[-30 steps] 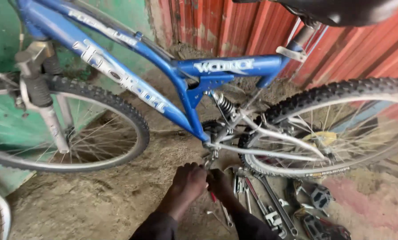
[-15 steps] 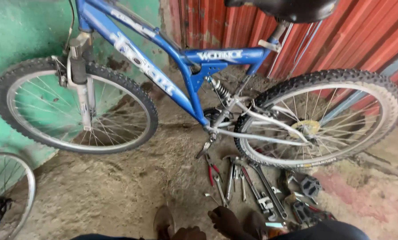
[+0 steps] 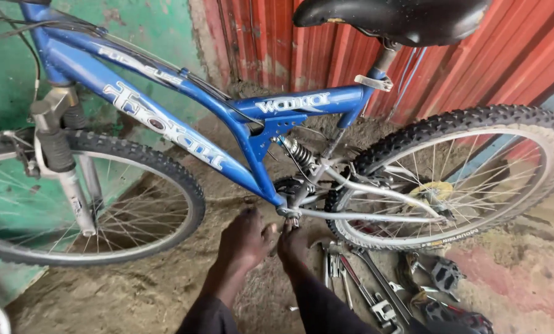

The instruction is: Repairing a bicycle pedal by applying lubricant and using pliers to adjust the mechanism

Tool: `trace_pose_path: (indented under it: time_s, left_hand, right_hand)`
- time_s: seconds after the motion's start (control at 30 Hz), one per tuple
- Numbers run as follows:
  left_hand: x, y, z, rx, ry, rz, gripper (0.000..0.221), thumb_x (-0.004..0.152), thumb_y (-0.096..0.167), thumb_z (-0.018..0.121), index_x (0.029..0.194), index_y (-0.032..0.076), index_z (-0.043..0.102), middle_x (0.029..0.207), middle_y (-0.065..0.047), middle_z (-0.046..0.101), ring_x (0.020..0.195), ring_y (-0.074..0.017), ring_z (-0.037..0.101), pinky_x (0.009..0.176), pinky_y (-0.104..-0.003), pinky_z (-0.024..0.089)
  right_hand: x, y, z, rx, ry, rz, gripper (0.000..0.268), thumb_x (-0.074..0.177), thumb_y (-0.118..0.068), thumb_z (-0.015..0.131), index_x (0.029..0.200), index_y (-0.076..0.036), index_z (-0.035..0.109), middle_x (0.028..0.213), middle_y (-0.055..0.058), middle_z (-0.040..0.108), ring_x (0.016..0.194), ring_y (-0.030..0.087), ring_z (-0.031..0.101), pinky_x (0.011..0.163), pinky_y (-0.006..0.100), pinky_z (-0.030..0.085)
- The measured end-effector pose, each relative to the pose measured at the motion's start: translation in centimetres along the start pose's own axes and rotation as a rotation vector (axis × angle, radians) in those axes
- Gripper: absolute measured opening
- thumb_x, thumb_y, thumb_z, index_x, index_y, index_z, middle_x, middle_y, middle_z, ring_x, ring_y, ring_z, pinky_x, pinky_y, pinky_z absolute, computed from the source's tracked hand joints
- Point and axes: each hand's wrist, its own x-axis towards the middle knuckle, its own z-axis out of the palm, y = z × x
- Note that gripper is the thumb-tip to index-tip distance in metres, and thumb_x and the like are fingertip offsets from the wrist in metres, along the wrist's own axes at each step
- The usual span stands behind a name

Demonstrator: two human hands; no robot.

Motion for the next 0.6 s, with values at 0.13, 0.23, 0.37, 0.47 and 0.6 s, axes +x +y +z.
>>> trace_pose_path:
  time_s: [0.13,0.23,0.37,0.47,0.6]
  left_hand:
    - [1.2,0.6,-0.7,-0.043,-0.035,-0.018,0.051,0.1,0.042,0.055,0.132,0.003,0.058,0.118,-0.02,0.066,0.111,-0.0366,0.07,0.085,-0.053,0.062]
    - [1.0,2.0,-3.0,-0.163,0.102,-0.058,0.043,0.096,0.041,0.063,0.124,0.01,0.063,0.116,-0.016,0.067,0.114,-0.039,0.068,0.088,-0.058,0.06]
    - [0.4,1.9,-4.6,-0.243,0.317,0.028,0.034,0.094,0.032,0.066,0.117,0.007,0.065,0.108,-0.018,0.068,0.11,-0.0405,0.068,0.087,-0.056,0.06]
    - [0.5,1.7,-4.5,-0.264,0.37,0.042,0.03,0.091,0.029,0.067,0.11,0.006,0.068,0.101,-0.02,0.069,0.104,-0.043,0.07,0.085,-0.056,0.059]
    - [0.8,1.3,-3.7,-0.259,0.373,0.003,0.028,0.094,0.031,0.067,0.112,0.01,0.067,0.109,-0.014,0.069,0.103,-0.0362,0.069,0.081,-0.052,0.058]
  right_hand:
    - [-5.1,-7.4,-4.9,0.435,-0.037,0.195,0.072,0.105,-0.053,0.031,0.082,0.006,0.065,0.078,0.026,0.069,0.078,0.038,0.071,0.079,0.05,0.051]
    - [-3.2,-9.2,-5.7,1.056,-0.136,0.459,0.053,0.106,-0.042,0.04,0.082,0.001,0.062,0.078,0.016,0.067,0.077,0.028,0.071,0.071,0.036,0.056]
    - [-1.4,-9.0,-6.7,2.013,-0.257,0.835,0.029,0.106,-0.025,0.055,0.084,-0.007,0.056,0.078,0.001,0.064,0.076,0.014,0.07,0.06,0.014,0.062]
    - [-2.1,-5.0,-6.8,2.146,-0.505,1.22,0.047,0.079,-0.043,0.083,0.096,-0.005,0.061,0.095,0.004,0.071,0.074,0.004,0.072,0.048,0.004,0.055]
    - [-6.3,-4.5,-10.7,0.756,0.211,0.221,0.04,0.095,-0.028,0.067,0.119,0.003,0.058,0.108,0.023,0.062,0.085,0.032,0.068,0.071,0.046,0.059]
